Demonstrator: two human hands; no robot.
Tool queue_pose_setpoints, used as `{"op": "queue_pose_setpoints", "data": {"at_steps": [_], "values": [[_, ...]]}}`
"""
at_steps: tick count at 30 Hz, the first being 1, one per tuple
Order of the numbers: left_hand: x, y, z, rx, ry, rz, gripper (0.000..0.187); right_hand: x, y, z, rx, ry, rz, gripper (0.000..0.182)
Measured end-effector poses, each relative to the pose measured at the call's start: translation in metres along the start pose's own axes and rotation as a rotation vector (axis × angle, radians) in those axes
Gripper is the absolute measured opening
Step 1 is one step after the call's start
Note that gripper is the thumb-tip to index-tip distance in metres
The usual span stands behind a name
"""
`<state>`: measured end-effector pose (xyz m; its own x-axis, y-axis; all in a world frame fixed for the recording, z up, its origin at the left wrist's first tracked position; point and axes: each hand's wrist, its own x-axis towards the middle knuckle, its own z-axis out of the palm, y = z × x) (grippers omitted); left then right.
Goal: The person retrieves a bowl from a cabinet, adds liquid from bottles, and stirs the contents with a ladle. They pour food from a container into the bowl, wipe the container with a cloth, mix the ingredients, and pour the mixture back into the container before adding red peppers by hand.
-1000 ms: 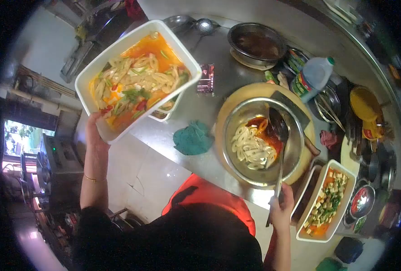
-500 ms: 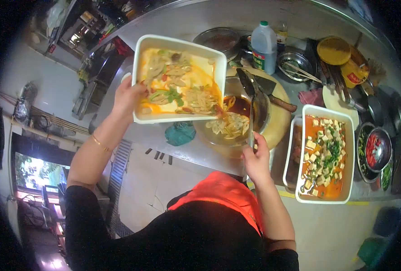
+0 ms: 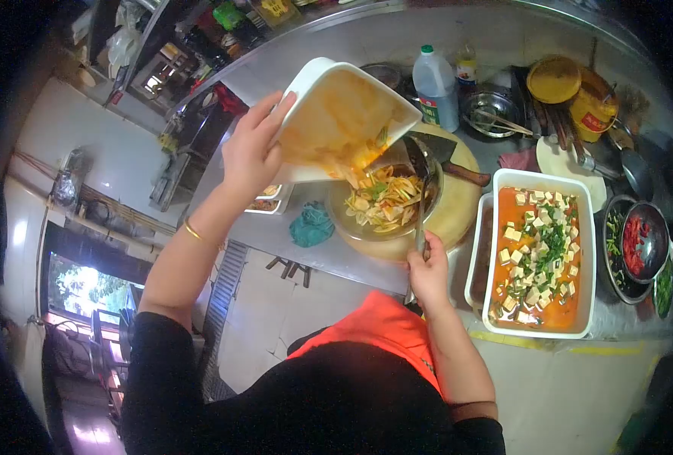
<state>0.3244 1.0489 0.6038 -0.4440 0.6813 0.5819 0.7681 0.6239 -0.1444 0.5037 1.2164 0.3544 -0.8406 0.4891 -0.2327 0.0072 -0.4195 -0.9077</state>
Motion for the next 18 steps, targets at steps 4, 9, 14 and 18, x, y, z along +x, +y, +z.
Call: {"op": "queue_pose_setpoints", "data": {"at_steps": [4, 9, 14, 18], "values": [[-0.014, 0.003, -0.012, 0.022, 0.11, 0.089, 0.07, -0.006, -0.007, -0.001, -0.081, -0.032, 0.014, 0.046], [-0.036, -0.004, -0.014, 0.034, 0.227, 0.148, 0.062, 0.005, 0.016, -0.01, -0.235, -0.021, -0.154, 0.046], [-0.056, -0.036, 0.004, -0.054, 0.387, -0.015, 0.057, 0.014, 0.015, -0.023, -0.777, 0.001, -0.461, 0.045], [-0.08, -0.087, 0.03, -0.151, 0.415, -0.27, 0.059, -0.015, -0.058, -0.002, -1.237, -0.001, -0.429, 0.046]]}}
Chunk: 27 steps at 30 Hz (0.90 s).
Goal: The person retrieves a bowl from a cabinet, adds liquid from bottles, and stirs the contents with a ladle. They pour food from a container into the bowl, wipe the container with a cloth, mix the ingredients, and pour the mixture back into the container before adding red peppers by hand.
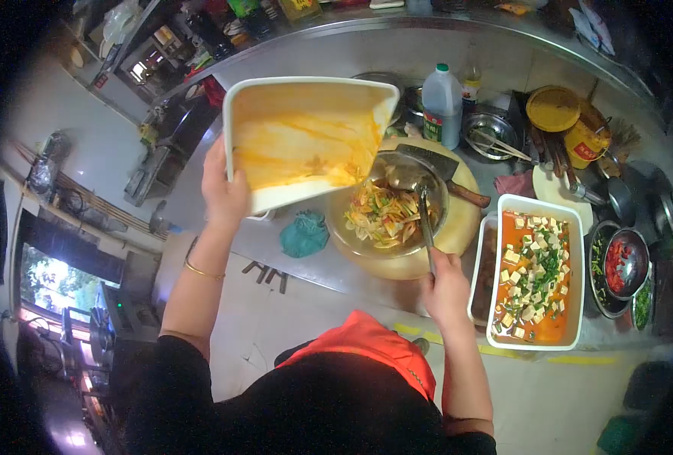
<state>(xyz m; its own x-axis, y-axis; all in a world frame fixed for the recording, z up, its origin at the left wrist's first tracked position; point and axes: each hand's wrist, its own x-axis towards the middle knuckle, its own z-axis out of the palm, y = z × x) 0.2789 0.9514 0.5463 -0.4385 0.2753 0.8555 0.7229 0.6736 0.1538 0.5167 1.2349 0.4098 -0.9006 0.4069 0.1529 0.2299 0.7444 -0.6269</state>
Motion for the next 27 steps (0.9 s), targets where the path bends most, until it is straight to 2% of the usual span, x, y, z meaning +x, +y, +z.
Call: {"op": "queue_pose_setpoints", "data": {"at_steps": [1, 5, 6, 7, 9, 10, 12, 14, 17, 19, 20, 21, 25, 27], "values": [[-0.009, -0.018, 0.003, -0.015, -0.003, -0.097, 0.06, 0.002, -0.012, -0.009, -0.094, -0.082, 0.06, 0.047], [-0.066, -0.087, 0.014, -0.761, -0.067, -0.939, 0.064, 0.011, -0.023, -0.009, -0.46, -0.164, 0.052, 0.048], [-0.089, -0.109, 0.016, -0.914, -0.059, -1.122, 0.067, 0.01, -0.021, -0.003, -0.662, -0.033, -0.084, 0.047], [-0.109, -0.126, 0.016, -1.066, -0.047, -1.305, 0.07, 0.011, -0.034, -0.004, -0.648, 0.067, -0.148, 0.046], [-0.144, -0.146, 0.007, -1.372, -0.046, -1.469, 0.068, 0.012, -0.067, -0.002, -0.602, 0.25, -0.278, 0.044], [-0.163, -0.156, -0.003, -1.516, -0.045, -1.552, 0.067, 0.009, -0.077, 0.007, -0.512, 0.237, -0.307, 0.043], [-0.203, -0.172, -0.043, -0.915, -0.303, -0.769, 0.057, -0.002, -0.095, 0.032, -0.318, 0.191, -0.353, 0.042], [-0.226, -0.196, -0.078, -0.868, -0.326, -0.675, 0.049, -0.008, -0.128, 0.073, -0.069, 0.077, -0.386, 0.037], [-0.236, -0.231, -0.118, -1.618, 0.103, -1.529, 0.044, 0.009, -0.168, 0.149, 0.105, -0.07, -0.527, 0.037], [-0.214, -0.224, -0.159, -1.292, 0.272, -1.623, 0.044, 0.031, -0.187, 0.208, 0.152, -0.146, -0.556, 0.036], [-0.23, -0.238, -0.172, -1.228, 0.33, -1.613, 0.044, 0.045, -0.191, 0.239, 0.165, -0.18, -0.562, 0.035], [-0.251, -0.257, -0.192, -1.164, 0.388, -1.603, 0.044, 0.062, -0.199, 0.262, 0.04, -0.209, -0.53, 0.038], [-0.322, -0.271, -0.272, -0.969, 0.355, -1.669, 0.047, 0.08, -0.201, 0.329, -0.263, -0.194, -0.411, 0.051], [-0.312, -0.233, -0.272, -0.783, 0.425, -1.744, 0.043, 0.077, -0.195, 0.342, -0.323, -0.27, -0.394, 0.054]]}}
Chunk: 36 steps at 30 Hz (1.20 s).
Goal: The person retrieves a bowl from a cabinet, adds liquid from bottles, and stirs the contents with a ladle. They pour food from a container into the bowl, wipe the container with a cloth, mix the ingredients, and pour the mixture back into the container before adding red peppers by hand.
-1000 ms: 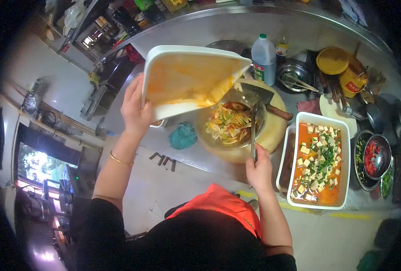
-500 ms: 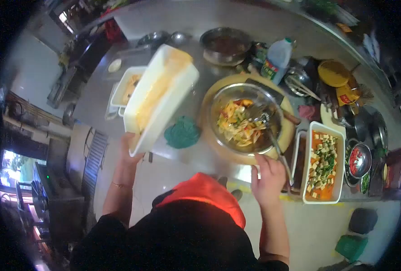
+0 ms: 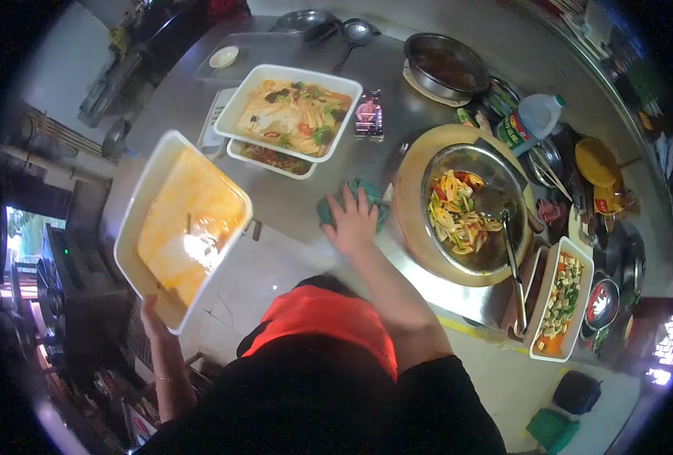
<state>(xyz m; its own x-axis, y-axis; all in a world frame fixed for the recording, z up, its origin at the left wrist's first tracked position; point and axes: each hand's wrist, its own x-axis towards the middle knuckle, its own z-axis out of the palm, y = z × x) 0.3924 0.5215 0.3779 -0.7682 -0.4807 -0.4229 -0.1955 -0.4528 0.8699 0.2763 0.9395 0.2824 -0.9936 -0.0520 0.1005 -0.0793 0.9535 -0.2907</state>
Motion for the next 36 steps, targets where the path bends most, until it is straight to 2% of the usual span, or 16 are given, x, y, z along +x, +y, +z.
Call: {"op": "queue_pose_setpoints", "data": {"at_steps": [1, 4, 5, 6, 8, 10, 11, 13, 16, 19, 25, 31, 36], "values": [[-0.015, -0.002, -0.001, 0.031, 0.088, 0.004, 0.041, -0.004, 0.002, 0.005, -0.001, -0.038, -0.015, 0.052], [0.0, -0.053, -0.072, -0.057, -0.067, -0.218, 0.042, -0.015, 0.016, 0.009, 0.006, -0.14, -0.081, 0.045], [-0.009, -0.059, -0.059, 0.003, 0.047, -0.182, 0.043, -0.016, 0.023, 0.009, 0.012, -0.173, -0.108, 0.043], [-0.02, -0.056, -0.037, 0.175, 0.167, -0.153, 0.044, -0.011, 0.032, 0.012, 0.172, -0.146, -0.017, 0.04], [-0.014, -0.087, -0.045, 0.107, 0.072, -0.145, 0.044, 0.012, 0.047, 0.022, 0.487, -0.099, 0.194, 0.036], [-0.022, -0.083, -0.012, 0.104, -0.048, -0.166, 0.047, 0.042, 0.039, 0.007, 0.848, -0.04, 0.362, 0.036], [-0.02, -0.088, -0.006, 0.152, -0.031, -0.201, 0.051, 0.054, 0.03, -0.006, 0.845, -0.103, 0.307, 0.037], [-0.015, -0.096, 0.005, 0.131, -0.123, -0.215, 0.052, 0.075, 0.006, -0.027, 0.84, -0.222, 0.196, 0.038], [-0.013, -0.104, 0.02, 0.147, -0.167, -0.2, 0.052, 0.09, -0.014, -0.026, 0.358, -0.331, -0.178, 0.038], [-0.011, -0.116, 0.022, 0.153, -0.137, -0.2, 0.053, 0.084, -0.011, -0.005, 0.36, -0.342, -0.332, 0.032], [-0.021, -0.114, 0.032, 0.167, -0.09, -0.074, 0.055, 0.045, 0.005, -0.018, 0.25, -0.474, -0.33, 0.029], [-0.035, -0.115, 0.041, 0.096, -0.092, -0.065, 0.057, -0.05, 0.035, -0.055, 0.375, -0.657, -0.238, 0.03], [-0.058, -0.137, 0.051, 0.051, -0.061, -0.112, 0.053, -0.087, 0.047, -0.043, 0.769, -0.421, 0.092, 0.028]]}}
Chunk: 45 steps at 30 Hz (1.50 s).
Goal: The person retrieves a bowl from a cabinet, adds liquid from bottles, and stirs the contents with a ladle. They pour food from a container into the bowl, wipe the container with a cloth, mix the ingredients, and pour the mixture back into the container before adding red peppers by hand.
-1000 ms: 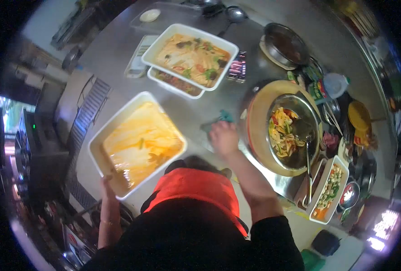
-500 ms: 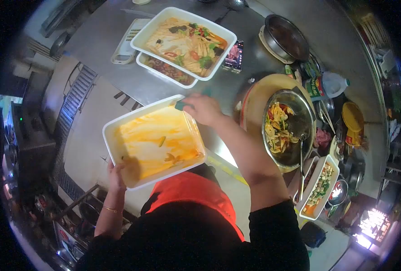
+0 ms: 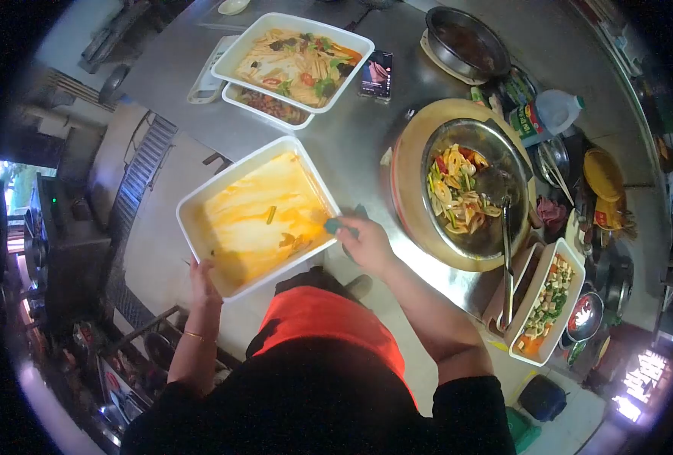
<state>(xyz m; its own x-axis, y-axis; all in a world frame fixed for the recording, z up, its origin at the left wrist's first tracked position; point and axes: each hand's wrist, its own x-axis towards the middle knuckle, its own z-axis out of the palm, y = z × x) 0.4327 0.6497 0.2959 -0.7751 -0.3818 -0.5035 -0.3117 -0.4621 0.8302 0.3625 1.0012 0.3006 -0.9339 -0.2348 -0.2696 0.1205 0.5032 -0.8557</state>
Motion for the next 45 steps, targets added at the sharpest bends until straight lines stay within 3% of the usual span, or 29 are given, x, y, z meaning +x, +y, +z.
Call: {"op": "queue_pose_setpoints", "data": {"at_steps": [1, 4, 8, 11, 14, 18, 21, 23, 27, 29, 30, 32, 33, 34, 35, 37, 41, 43, 45], "values": [[0.0, -0.013, -0.008, 0.044, -0.03, 0.013, 0.048, -0.001, 0.007, 0.004, 0.108, 0.061, 0.038, 0.028], [-0.02, -0.028, -0.003, -0.275, -0.062, -0.357, 0.051, -0.001, 0.019, 0.009, 0.109, 0.199, -0.032, 0.029], [-0.059, -0.06, 0.014, -0.284, -0.023, -0.279, 0.051, -0.011, 0.029, 0.028, 0.179, 0.318, 0.033, 0.031], [-0.083, -0.081, 0.039, -0.412, 0.015, -0.257, 0.05, -0.032, 0.022, 0.068, 0.212, 0.263, -0.036, 0.032], [-0.089, -0.086, 0.074, -0.546, 0.029, -0.123, 0.046, -0.067, 0.007, 0.097, 0.159, 0.19, -0.191, 0.034], [-0.088, -0.093, 0.07, -0.486, 0.071, -0.111, 0.045, -0.102, -0.013, 0.101, 0.291, -0.149, -0.118, 0.033], [-0.087, -0.079, 0.058, -0.426, 0.081, -0.148, 0.046, -0.117, -0.024, 0.074, 0.642, -0.444, 0.067, 0.032], [-0.094, -0.058, 0.041, -0.364, 0.09, -0.177, 0.048, -0.122, -0.011, 0.048, 0.712, -0.418, 0.222, 0.028], [-0.093, -0.033, -0.018, -0.278, 0.001, -0.183, 0.045, -0.123, 0.029, -0.004, 0.953, -0.042, 0.408, 0.032], [-0.095, -0.024, -0.042, -0.215, -0.003, -0.162, 0.047, -0.101, 0.056, -0.03, 1.067, -0.051, 0.335, 0.035], [-0.097, -0.022, -0.048, -0.127, -0.019, -0.143, 0.048, -0.088, 0.055, -0.035, 1.085, 0.14, 0.344, 0.038], [-0.095, -0.015, -0.06, 0.051, -0.032, -0.115, 0.05, -0.056, 0.031, -0.058, 0.769, 0.252, 0.149, 0.023], [-0.093, -0.014, -0.059, 0.084, -0.074, -0.097, 0.05, -0.046, -0.008, -0.068, 0.673, 0.246, 0.187, 0.023], [-0.094, -0.013, -0.051, 0.101, -0.1, -0.098, 0.05, -0.03, -0.03, -0.069, 0.529, 0.216, 0.062, 0.026], [-0.094, -0.01, -0.036, 0.116, -0.136, -0.098, 0.05, -0.011, -0.047, -0.07, 0.384, 0.194, -0.066, 0.029], [-0.091, -0.016, -0.019, 0.122, -0.216, -0.135, 0.049, 0.037, -0.076, -0.062, -0.061, 0.177, -0.556, 0.031], [-0.084, -0.025, 0.013, 0.094, -0.373, -0.184, 0.047, 0.076, -0.159, -0.019, -0.546, -0.232, -0.664, 0.028], [-0.078, -0.027, 0.023, 0.094, -0.396, -0.149, 0.043, 0.088, -0.167, 0.02, -0.662, -0.298, -0.845, 0.027], [-0.078, -0.024, 0.023, 0.092, -0.394, -0.117, 0.04, 0.092, -0.185, 0.044, -1.008, -0.466, -0.7, 0.026]]}}
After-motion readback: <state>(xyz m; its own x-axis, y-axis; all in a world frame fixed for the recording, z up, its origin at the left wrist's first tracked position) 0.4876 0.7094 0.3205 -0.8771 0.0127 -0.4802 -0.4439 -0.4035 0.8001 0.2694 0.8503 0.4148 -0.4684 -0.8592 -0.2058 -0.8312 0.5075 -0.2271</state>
